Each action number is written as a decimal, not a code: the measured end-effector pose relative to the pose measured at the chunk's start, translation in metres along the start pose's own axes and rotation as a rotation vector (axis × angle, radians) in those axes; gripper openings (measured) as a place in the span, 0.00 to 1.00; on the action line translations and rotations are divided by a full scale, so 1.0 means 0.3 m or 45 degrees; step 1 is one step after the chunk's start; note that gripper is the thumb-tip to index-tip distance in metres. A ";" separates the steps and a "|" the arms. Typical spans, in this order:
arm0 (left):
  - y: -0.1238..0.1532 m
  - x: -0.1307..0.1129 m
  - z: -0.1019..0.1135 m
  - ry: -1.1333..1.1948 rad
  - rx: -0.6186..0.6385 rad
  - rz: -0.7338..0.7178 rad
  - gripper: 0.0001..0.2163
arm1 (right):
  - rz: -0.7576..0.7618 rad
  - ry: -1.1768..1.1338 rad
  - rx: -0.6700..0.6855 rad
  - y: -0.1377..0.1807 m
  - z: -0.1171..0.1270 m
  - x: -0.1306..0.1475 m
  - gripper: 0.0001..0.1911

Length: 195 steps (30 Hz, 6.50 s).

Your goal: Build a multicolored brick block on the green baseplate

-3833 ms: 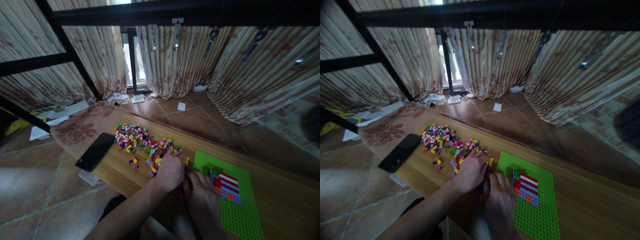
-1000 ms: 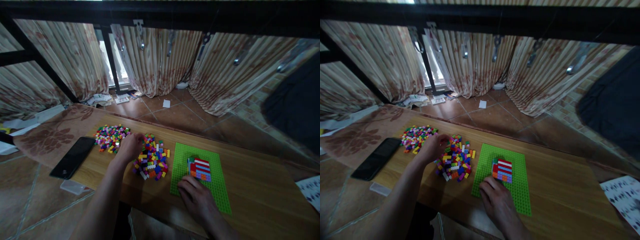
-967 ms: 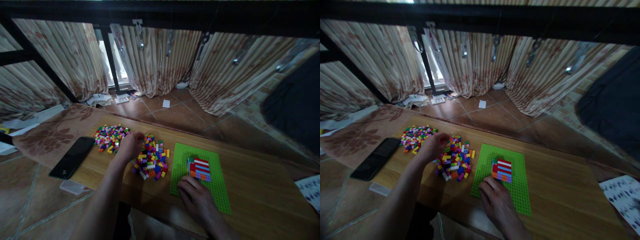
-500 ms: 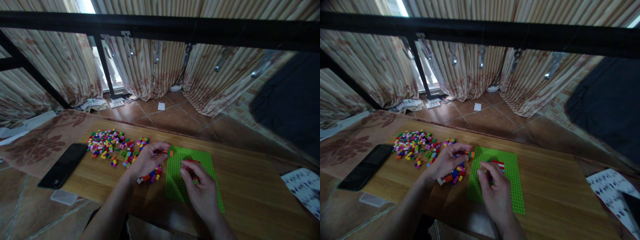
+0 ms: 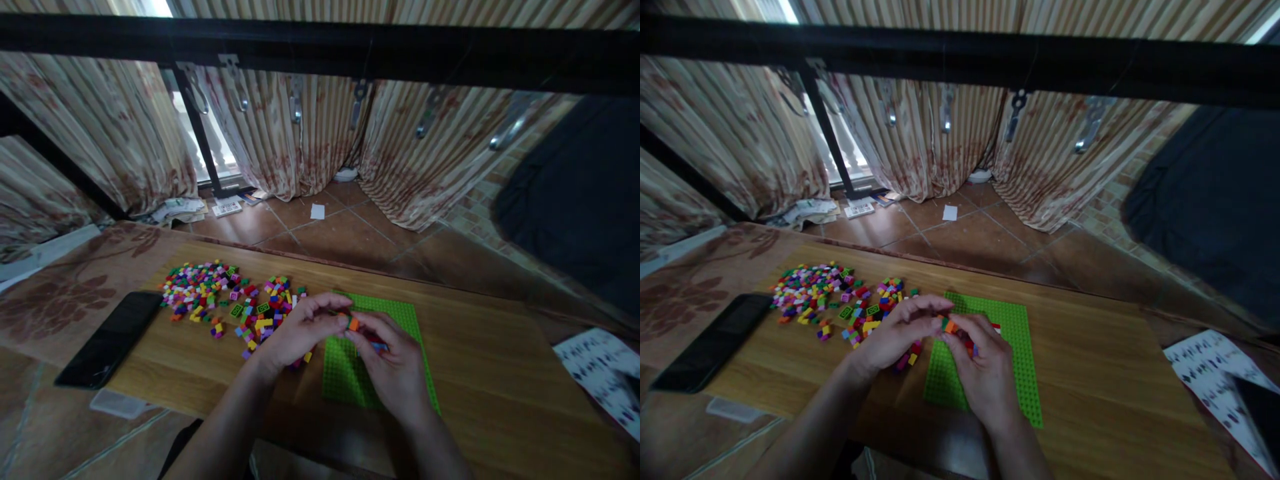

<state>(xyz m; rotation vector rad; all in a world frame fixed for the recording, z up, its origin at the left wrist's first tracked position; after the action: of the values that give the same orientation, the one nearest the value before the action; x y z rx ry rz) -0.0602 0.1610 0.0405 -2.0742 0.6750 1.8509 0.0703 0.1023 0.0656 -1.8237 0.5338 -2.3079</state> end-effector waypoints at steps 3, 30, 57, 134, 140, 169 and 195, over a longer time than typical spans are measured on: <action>-0.012 0.040 0.005 0.047 -0.015 0.124 0.16 | 0.037 0.074 0.046 -0.007 -0.018 0.009 0.07; -0.003 0.097 0.023 0.472 -0.048 0.422 0.15 | -0.617 -0.770 -0.179 0.008 -0.041 -0.119 0.11; 0.009 0.118 0.012 0.668 -0.026 0.539 0.13 | -0.112 -0.351 -0.302 0.039 -0.082 -0.079 0.10; 0.012 0.113 -0.050 0.258 -0.003 0.340 0.22 | -0.143 -0.049 -0.118 -0.006 -0.023 -0.074 0.08; 0.020 0.103 -0.053 0.398 0.101 0.407 0.21 | -0.172 -0.029 -0.088 -0.006 -0.025 -0.072 0.09; 0.017 0.079 0.033 0.583 -0.201 0.359 0.09 | -0.329 -0.303 -0.341 0.019 -0.017 -0.061 0.09; 0.016 0.083 -0.027 0.930 -0.147 0.422 0.11 | -0.133 0.173 -0.041 0.024 -0.117 -0.051 0.09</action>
<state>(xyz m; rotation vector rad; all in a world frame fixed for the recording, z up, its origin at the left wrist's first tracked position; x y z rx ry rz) -0.0540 0.1491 0.0177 -2.8760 1.1548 1.2387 0.0395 0.1071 0.0421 -1.7574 0.5085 -2.5206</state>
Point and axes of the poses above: each hand's wrist, its own y-axis away from the middle knuckle, its own z-axis out of the back of the hand, x = y × z, the point moved 7 cm from there along -y, towards the middle knuckle, and after that the axes turned 13 degrees about -y, right-handed, at the moved point
